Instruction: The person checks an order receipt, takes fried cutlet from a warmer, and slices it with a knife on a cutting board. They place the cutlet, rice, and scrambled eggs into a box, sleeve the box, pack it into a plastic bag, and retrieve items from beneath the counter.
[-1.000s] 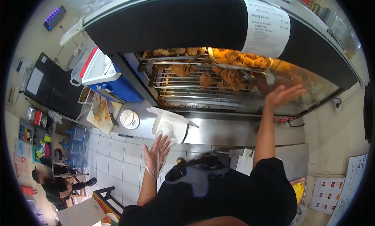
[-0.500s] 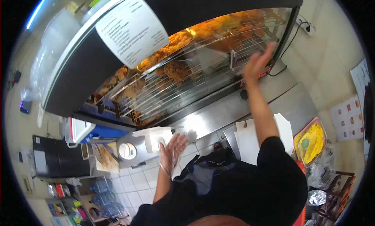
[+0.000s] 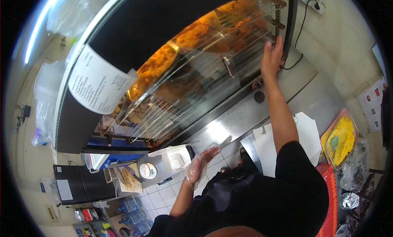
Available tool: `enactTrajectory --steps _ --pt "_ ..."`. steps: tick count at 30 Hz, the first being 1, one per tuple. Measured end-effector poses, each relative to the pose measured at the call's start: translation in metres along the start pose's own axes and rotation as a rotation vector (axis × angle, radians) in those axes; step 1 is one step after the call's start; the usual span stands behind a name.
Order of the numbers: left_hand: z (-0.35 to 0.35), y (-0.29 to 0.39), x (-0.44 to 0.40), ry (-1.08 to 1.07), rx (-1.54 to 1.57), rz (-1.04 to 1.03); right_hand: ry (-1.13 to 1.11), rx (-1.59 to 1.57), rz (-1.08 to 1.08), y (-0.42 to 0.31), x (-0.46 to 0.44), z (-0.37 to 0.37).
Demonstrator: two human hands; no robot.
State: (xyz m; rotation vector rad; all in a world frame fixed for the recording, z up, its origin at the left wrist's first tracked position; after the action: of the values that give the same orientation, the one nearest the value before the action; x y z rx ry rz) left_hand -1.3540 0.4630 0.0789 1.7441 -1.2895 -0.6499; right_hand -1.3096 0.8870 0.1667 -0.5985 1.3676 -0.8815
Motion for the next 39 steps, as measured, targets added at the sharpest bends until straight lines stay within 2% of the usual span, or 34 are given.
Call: enactTrajectory --steps 2,5,8,10,12,14,17,19,20,22,24,30,34,39 --pt "-0.028 0.012 -0.025 -0.144 -0.064 -0.038 -0.136 0.113 -0.045 0.039 -0.032 -0.029" --pt "-0.067 0.039 -0.065 -0.281 -0.321 -0.083 -0.050 0.018 -0.055 0.018 -0.010 -0.023" --pt "-0.127 0.087 -0.110 -0.352 -0.708 -0.096 -0.169 0.089 0.077 0.007 0.019 -0.029" --pt "-0.155 0.096 -0.138 -0.337 -0.899 -0.045 -0.145 0.044 0.158 -0.015 0.046 -0.027" --pt "-0.180 0.113 -0.171 -0.355 -1.093 -0.186 -0.226 0.035 0.174 -0.031 0.069 -0.030" --pt "-0.200 0.131 -0.205 -0.328 -1.314 -0.394 -0.287 0.044 0.098 -0.043 0.099 -0.046" --pt "-0.228 0.158 -0.249 -0.197 -1.670 -0.733 -0.355 0.054 -0.018 -0.051 0.146 -0.076" --pt "-0.242 0.173 -0.287 -0.064 -1.875 -0.835 -0.428 0.012 0.075 -0.055 0.137 -0.067" --pt "-0.244 0.180 -0.312 0.016 -1.951 -0.774 -0.457 0.020 0.106 -0.062 0.132 -0.060" --pt "-0.239 0.195 -0.358 0.183 -1.981 -0.301 -0.524 0.002 0.130 -0.077 0.126 -0.049" --pt "-0.227 0.208 -0.394 0.311 -2.022 -0.174 -0.561 -0.036 0.154 -0.087 0.139 -0.051" --pt "-0.201 0.250 -0.481 0.566 -2.033 -0.155 -0.638 -0.111 0.128 -0.103 0.155 -0.052" --pt "-0.192 0.260 -0.518 0.661 -2.012 -0.186 -0.758 -0.151 0.171 -0.109 0.165 -0.054" --pt "-0.190 0.266 -0.539 0.724 -1.991 -0.230 -0.757 -0.188 0.163 -0.108 0.166 -0.056"
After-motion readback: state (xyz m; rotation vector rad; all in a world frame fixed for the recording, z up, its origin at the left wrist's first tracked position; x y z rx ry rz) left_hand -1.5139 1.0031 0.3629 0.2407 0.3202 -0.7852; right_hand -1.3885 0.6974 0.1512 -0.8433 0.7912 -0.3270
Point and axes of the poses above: each hand's wrist, its own x-axis away from the middle knuckle, its own z-axis out of the back of the hand, y = z × x, the point moved 7 cm from there along -x, towards the middle knuckle, and after that the axes turned 13 degrees about x, right-handed, at the moved point
